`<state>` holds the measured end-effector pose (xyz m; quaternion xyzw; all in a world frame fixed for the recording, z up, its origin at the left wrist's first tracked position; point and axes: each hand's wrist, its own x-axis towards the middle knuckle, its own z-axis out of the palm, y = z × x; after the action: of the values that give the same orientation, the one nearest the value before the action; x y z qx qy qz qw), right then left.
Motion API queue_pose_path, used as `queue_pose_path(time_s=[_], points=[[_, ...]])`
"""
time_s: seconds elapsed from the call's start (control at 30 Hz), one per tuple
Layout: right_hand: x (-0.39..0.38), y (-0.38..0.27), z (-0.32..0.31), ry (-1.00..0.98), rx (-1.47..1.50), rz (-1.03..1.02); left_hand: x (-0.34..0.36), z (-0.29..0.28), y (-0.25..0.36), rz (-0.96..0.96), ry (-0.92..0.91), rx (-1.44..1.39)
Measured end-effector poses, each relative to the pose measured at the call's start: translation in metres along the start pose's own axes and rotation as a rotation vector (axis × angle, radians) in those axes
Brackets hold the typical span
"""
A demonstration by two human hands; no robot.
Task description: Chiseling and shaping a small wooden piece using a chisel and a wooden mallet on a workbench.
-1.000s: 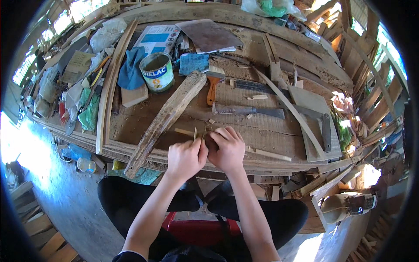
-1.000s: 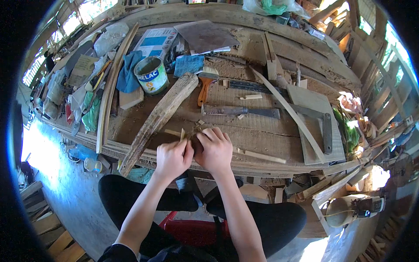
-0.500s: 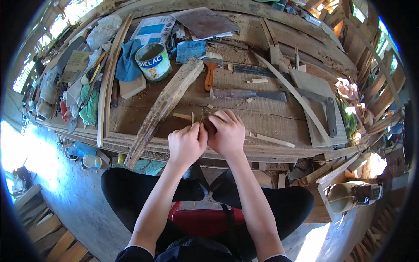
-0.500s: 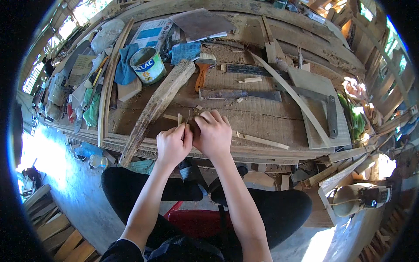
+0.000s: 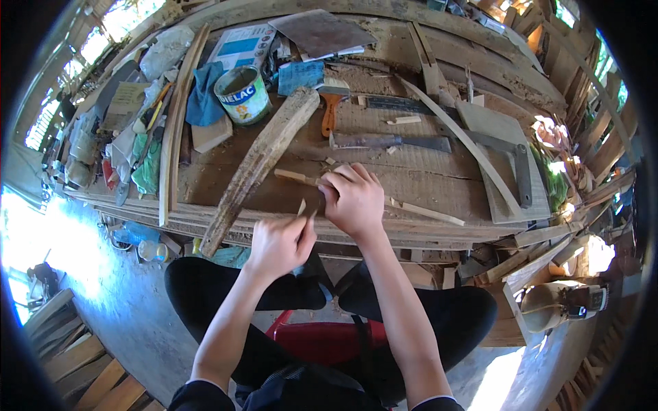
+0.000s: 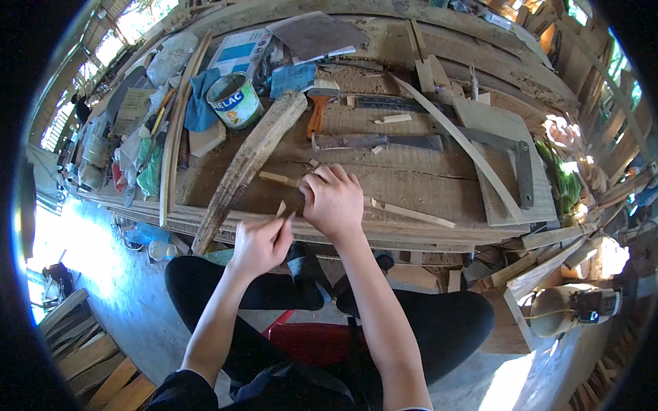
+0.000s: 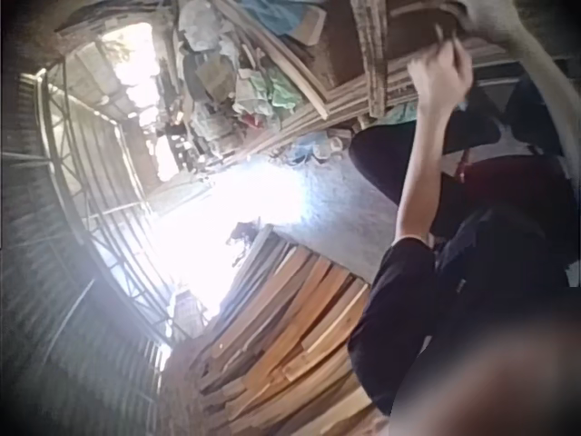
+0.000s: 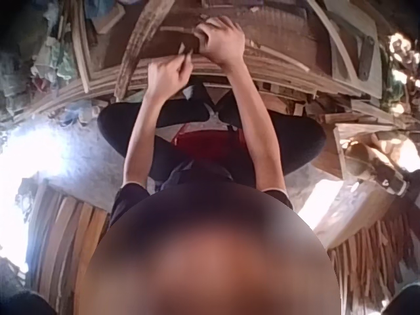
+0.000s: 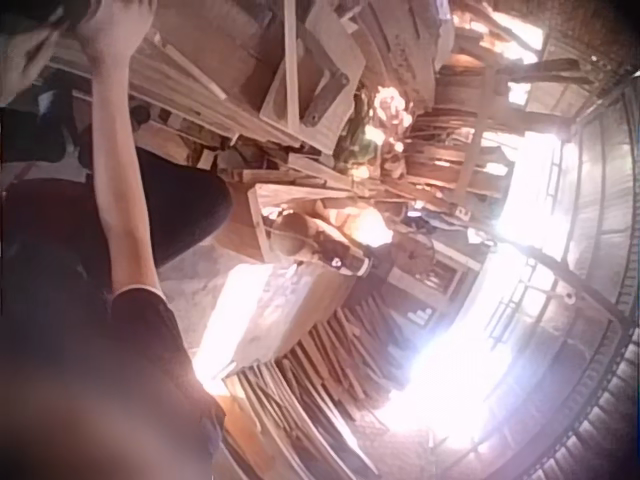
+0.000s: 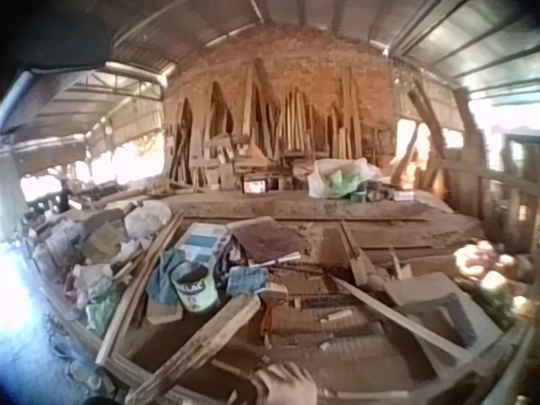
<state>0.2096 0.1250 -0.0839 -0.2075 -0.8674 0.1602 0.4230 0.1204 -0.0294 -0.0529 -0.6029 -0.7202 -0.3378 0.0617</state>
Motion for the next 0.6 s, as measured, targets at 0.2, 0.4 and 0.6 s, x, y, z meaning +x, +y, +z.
queue_pose_path(time_s=[0.2,0.4,0.6], points=[[0.002,-0.008,-0.013,-0.032,0.032,-0.038,-0.001,-0.045,-0.002,-0.226,0.161,-0.144],[0.004,-0.003,-0.006,0.015,0.017,-0.063,0.040,0.004,-0.017,-0.008,0.152,0.117],[0.005,-0.006,-0.008,-0.040,-0.023,-0.065,0.031,0.024,-0.013,-0.060,0.053,0.388]])
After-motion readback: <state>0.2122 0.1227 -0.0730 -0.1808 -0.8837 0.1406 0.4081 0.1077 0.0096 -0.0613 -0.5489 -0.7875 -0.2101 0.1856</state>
